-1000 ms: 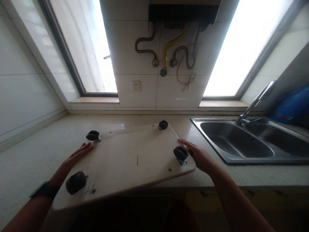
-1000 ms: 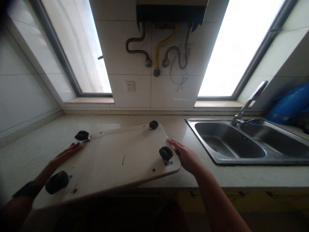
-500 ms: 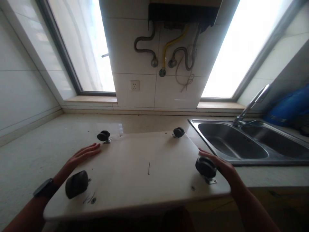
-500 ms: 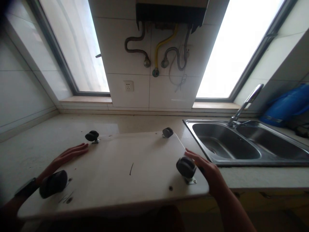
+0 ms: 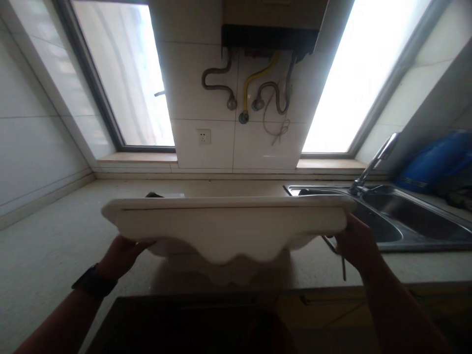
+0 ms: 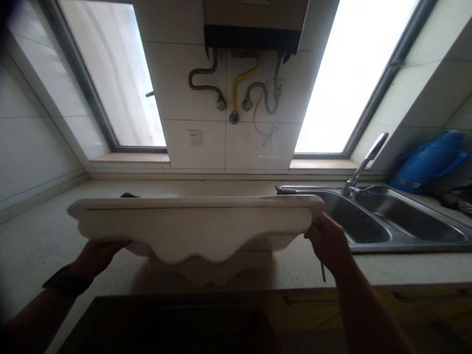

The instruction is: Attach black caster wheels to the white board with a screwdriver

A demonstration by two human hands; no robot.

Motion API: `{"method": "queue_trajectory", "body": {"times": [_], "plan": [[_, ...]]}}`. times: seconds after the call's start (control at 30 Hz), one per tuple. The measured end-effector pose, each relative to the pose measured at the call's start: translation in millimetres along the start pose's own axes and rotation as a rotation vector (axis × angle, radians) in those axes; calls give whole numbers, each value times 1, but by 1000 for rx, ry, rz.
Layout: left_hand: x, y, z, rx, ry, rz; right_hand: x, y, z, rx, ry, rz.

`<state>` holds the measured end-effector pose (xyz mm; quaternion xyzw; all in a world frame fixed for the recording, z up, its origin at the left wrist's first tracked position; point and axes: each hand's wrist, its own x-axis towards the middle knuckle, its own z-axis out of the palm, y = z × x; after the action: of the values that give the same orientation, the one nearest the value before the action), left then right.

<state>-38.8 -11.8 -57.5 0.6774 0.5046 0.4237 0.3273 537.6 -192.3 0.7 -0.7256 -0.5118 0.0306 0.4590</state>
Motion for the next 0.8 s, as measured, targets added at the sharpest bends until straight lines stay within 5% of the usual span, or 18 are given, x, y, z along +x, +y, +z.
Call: {"method": "queue_trajectory", "body": {"times": [0.33,0.53,0.8], "plan": [[-1,22,17,-375,-45,-168,16,-29,19,84,-19,114],[17,38,35,-410,-139,-320,48,-18,50,16,-87,169],[55,18,50,-345,-250,-463,80,6,94,-210,-117,237]]}}
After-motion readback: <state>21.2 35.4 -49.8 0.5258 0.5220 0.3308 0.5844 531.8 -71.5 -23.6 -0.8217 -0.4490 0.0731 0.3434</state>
